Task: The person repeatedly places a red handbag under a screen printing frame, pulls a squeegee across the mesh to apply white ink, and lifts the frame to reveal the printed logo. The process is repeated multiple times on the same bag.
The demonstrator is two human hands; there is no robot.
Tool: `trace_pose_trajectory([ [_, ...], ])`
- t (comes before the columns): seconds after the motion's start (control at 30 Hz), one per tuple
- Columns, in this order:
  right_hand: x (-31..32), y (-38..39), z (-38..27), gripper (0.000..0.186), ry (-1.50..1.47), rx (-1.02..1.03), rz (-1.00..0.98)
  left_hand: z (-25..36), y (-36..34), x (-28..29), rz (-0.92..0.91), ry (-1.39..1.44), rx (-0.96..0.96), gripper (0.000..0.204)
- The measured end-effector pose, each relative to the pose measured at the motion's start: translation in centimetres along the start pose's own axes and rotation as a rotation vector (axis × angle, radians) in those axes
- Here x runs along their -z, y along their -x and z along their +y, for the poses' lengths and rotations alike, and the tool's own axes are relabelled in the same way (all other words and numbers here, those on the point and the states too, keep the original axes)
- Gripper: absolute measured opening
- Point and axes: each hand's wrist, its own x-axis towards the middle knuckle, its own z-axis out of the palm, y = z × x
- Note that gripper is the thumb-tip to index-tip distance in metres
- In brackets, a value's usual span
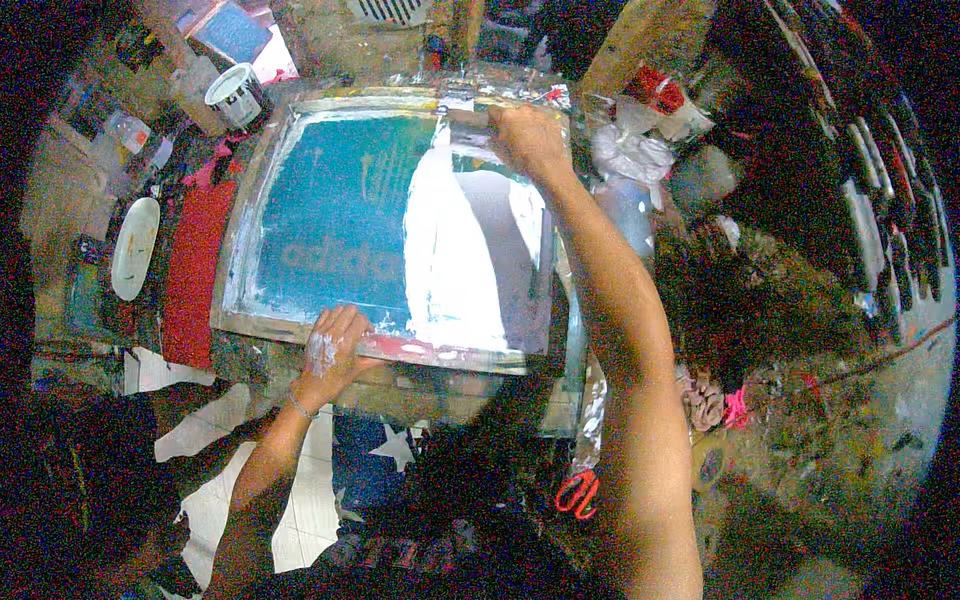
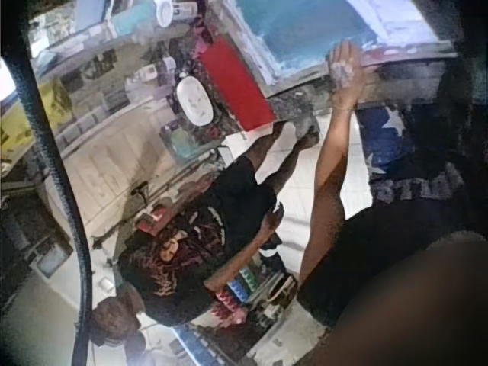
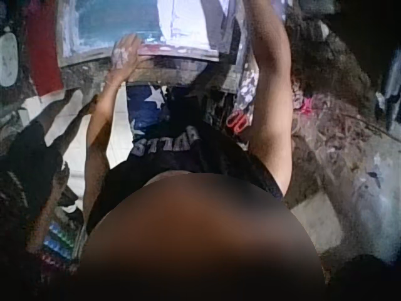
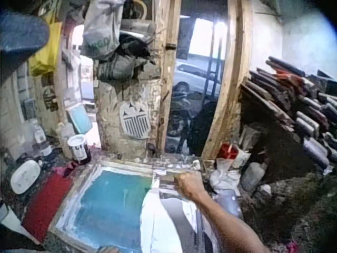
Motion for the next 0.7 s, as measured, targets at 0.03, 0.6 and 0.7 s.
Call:
trace_pose_trajectory([
  [0.03,-0.5,-0.8,0.4,0.032,0.017,-0.045,-0.070,0.0,0.0,0.0,-0.014,0.001,0.006,0.054],
  [0.6,4.4,14.1,-6.6,0.014,-0.185,0.199,-0.251,0.4,-0.3,0.3,0.027,0.027,0.000,0.051],
  [0.7,3.0,7.8,-3.2,0.019,-0.071,0.115,-0.163,0.2,-0.3,0.1,0.016,0.019,0.004,0.052],
])
